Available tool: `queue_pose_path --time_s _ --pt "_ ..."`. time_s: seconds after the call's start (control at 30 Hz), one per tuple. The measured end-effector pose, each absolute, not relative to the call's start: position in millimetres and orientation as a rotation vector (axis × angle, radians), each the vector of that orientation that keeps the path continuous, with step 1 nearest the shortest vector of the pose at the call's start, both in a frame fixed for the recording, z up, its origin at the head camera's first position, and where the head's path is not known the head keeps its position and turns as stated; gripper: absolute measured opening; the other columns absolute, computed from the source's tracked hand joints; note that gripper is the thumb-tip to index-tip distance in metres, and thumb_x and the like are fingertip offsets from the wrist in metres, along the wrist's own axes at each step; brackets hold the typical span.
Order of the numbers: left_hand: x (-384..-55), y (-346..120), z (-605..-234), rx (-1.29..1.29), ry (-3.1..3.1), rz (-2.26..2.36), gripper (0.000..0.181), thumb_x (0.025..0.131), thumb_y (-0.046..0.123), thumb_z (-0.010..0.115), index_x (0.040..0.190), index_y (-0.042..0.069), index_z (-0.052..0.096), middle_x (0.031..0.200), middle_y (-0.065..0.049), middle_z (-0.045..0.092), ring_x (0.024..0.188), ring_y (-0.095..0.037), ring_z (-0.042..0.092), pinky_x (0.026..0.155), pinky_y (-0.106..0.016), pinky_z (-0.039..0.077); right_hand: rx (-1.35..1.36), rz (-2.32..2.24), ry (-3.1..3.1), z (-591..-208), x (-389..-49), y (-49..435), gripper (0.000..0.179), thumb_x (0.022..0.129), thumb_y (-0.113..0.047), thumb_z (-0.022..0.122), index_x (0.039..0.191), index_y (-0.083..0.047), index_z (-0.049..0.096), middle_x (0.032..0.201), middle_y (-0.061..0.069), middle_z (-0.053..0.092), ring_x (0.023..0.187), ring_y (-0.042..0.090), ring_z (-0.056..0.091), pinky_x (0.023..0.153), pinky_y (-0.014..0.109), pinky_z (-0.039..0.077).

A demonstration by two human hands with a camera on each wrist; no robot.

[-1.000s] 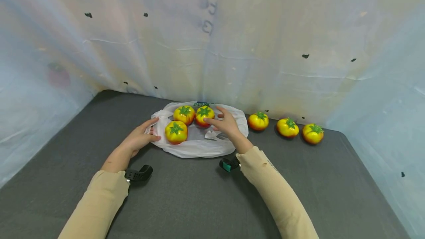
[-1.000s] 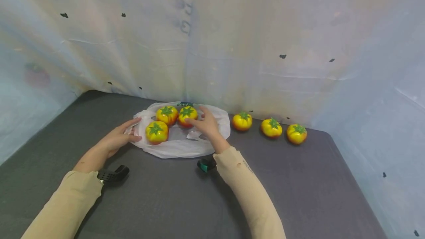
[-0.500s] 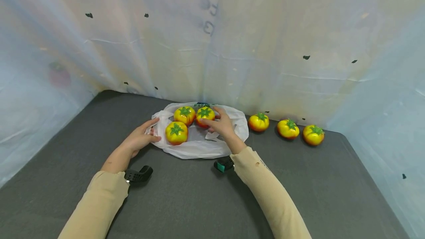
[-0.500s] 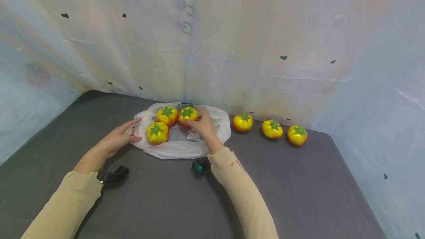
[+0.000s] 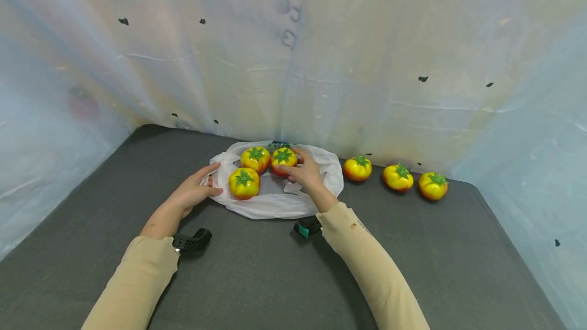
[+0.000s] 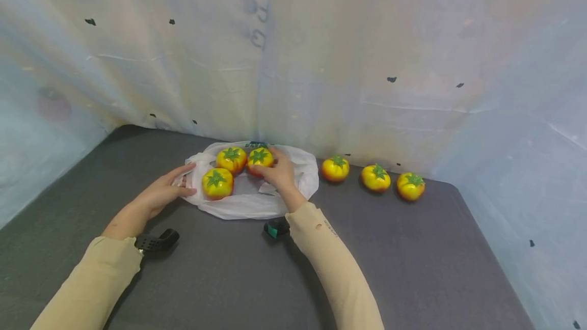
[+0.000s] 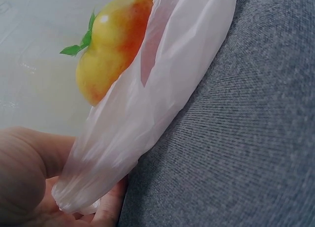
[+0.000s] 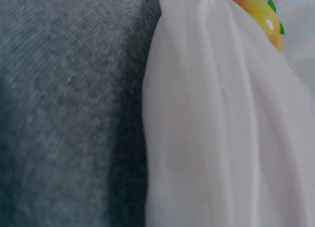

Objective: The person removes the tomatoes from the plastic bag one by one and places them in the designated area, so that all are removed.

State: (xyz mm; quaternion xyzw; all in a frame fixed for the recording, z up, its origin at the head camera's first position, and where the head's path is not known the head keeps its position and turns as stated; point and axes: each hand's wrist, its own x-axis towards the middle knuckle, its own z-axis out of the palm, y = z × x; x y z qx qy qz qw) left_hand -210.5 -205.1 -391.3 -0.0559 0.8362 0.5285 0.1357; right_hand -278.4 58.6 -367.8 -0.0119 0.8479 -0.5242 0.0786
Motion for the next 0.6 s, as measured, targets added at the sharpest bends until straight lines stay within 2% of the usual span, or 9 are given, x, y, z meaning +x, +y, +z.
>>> queue_pose_path --time_s 0.37,0.6 --pt "-212 -205 -393 -0.17 2.424 1.516 0.081 0.091 0.014 0.061 0.155 0.02 0.013 0.16 -0.022 -0.004 0.145 -0.045 -0.001 0.112 -0.066 0.009 -0.06 -1.59 2.543 -366 -272 67 0.072 0.08 -0.023 0.078 0.144 -0.02 0.045 0.136 0.021 0.049 0.102 0.031 0.062 0.074 0.032 0.058" --pt "-213 -206 -393 -0.158 2.428 1.535 0.081 0.09 0.012 0.061 0.155 0.018 0.013 0.159 -0.023 -0.004 0.145 -0.045 -0.001 0.113 -0.065 0.008 -0.102 -1.55 2.596 -362 -266 72 0.073 0.078 -0.027 0.08 0.143 -0.021 0.047 0.137 0.017 0.05 0.121 0.03 0.051 0.089 0.039 0.054"
